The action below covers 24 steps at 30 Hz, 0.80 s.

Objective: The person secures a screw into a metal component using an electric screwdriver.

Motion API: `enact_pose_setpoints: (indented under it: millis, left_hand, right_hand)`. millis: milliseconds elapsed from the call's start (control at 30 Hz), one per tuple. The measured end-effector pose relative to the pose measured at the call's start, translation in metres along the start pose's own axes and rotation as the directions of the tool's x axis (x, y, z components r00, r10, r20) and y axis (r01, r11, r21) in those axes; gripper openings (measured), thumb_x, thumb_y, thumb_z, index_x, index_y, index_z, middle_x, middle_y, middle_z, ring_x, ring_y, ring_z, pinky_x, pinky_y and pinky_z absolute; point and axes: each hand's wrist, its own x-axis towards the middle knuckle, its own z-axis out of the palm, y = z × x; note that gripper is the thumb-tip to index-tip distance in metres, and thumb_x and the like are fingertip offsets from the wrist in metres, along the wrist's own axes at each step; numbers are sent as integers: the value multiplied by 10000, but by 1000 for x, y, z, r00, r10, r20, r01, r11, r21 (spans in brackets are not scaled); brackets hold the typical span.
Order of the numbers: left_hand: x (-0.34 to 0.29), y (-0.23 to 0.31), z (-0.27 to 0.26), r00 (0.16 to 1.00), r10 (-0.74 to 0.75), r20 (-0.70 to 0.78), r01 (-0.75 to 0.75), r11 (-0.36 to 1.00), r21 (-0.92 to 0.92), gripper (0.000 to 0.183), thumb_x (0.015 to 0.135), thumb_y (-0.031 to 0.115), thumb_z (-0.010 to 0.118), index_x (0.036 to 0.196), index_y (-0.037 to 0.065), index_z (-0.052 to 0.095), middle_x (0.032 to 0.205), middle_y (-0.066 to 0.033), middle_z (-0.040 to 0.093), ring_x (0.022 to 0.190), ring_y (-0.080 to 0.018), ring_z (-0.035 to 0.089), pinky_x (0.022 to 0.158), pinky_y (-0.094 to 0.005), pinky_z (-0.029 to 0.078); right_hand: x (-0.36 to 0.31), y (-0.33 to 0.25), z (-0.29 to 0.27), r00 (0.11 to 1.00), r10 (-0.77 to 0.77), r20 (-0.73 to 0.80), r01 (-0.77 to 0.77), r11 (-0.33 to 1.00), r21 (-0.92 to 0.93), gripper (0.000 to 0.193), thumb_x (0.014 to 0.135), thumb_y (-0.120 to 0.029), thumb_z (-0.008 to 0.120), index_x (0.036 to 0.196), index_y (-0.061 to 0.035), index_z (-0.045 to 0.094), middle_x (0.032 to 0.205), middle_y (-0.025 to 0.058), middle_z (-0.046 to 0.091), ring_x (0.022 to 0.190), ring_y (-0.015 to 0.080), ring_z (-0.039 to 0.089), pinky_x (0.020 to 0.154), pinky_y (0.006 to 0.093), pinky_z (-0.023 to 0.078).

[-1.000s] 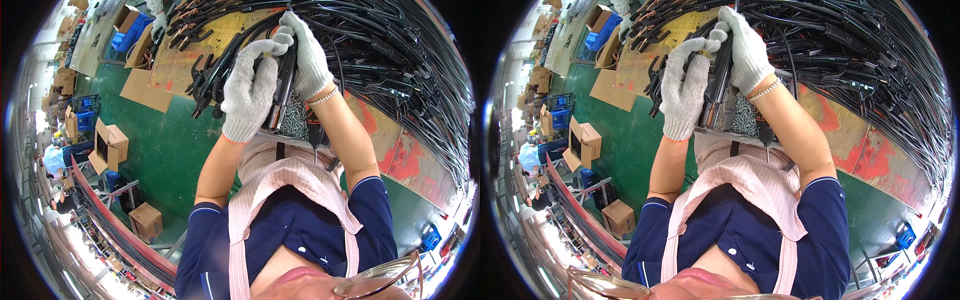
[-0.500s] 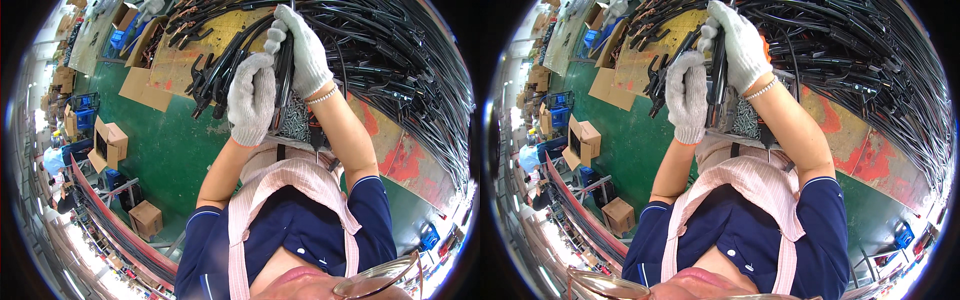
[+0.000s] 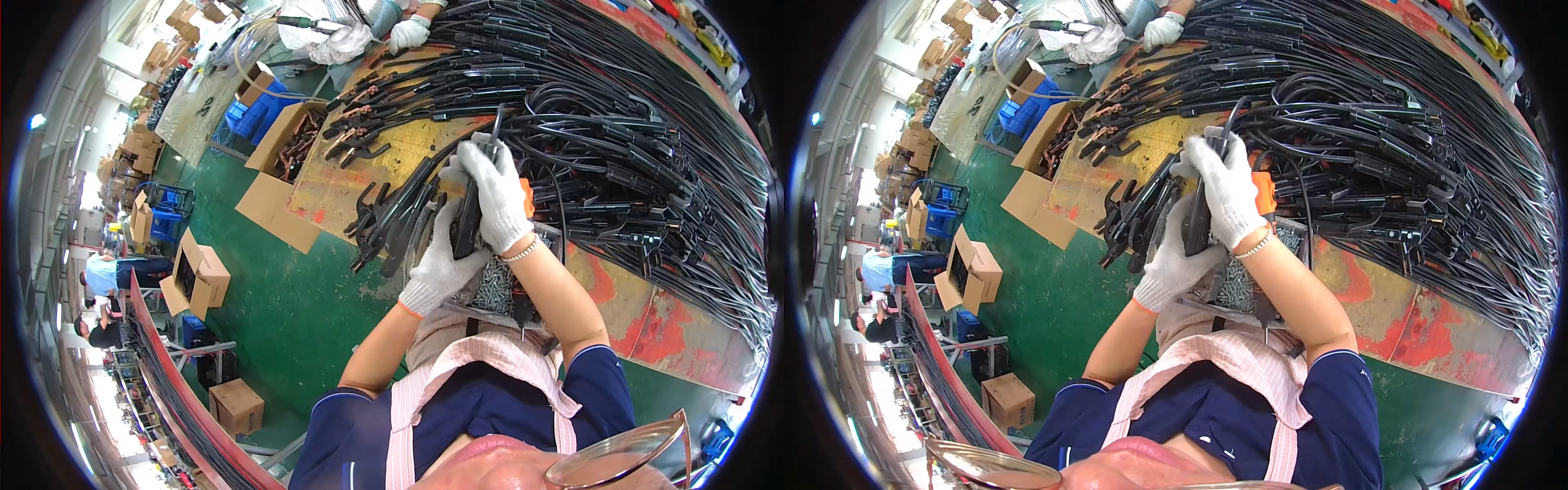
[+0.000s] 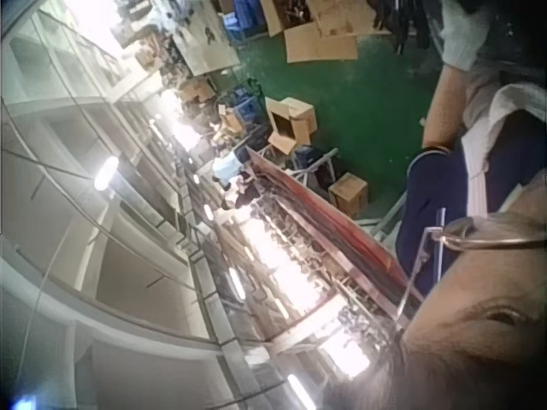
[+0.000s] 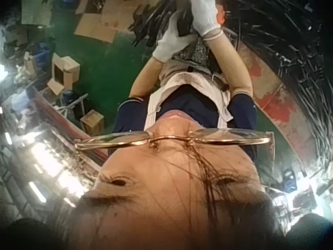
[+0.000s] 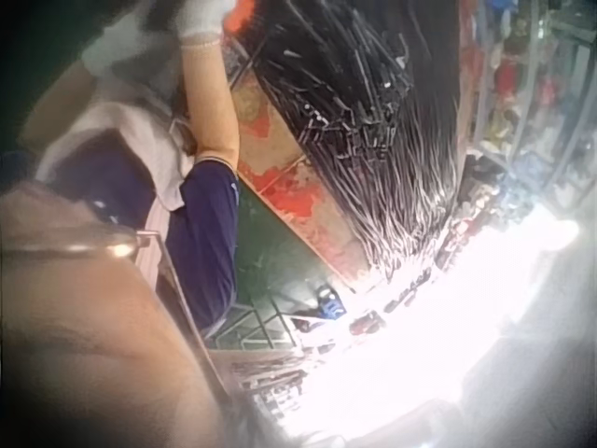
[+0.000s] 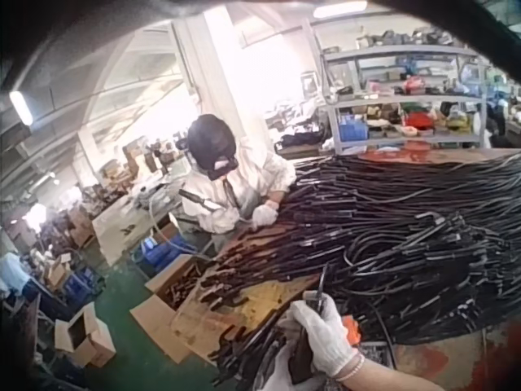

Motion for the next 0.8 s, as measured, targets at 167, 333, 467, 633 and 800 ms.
enact_pose_setpoints:
  millis: [167,333,467,633,800]
  left_hand:
    - [-15,26,-11,882,-403,245,446,543,-712,720,854,57,692,1429,131,264,1046,-120,578,849,-202,642,709,-368,567]
    - [-7,-12,-21,827,-344,444,538,257,-803,236,899,40,610,1077,76,459,725,-41,521,580,-116,516,457,-230,393]
    - [-5,-2,-25,893,-343,293,433,470,-769,245,945,143,586,749,125,440,578,43,377,404,-34,339,327,-199,223]
    - [-3,-18,-35,850,-323,417,504,265,-822,257,949,245,601,758,109,494,555,28,405,385,-59,361,327,-205,244]
    - [-11,-17,-38,909,-290,298,410,509,-757,233,956,310,599,923,87,538,617,18,447,401,-56,358,351,-193,263]
  right_hand:
    - [-33,-33,-47,898,-223,379,430,624,-652,644,850,-180,723,1404,-38,428,1362,176,527,1242,273,536,1047,358,411]
    - [-82,-37,-95,947,-215,238,261,86,-962,581,820,-202,717,1341,-75,494,1268,167,566,1060,317,629,863,378,527]
    - [-95,-17,-95,985,-109,135,141,54,-989,842,817,-396,712,1483,-105,286,1216,253,600,1031,436,620,873,462,487]
    - [-76,-7,-88,996,-72,-56,-49,89,-995,863,793,-375,729,1464,-47,296,1175,273,603,1000,425,632,858,435,486]
    - [-82,-19,-98,997,64,-53,-83,703,-706,660,803,-192,701,1368,4,423,924,64,592,685,111,564,580,250,479]
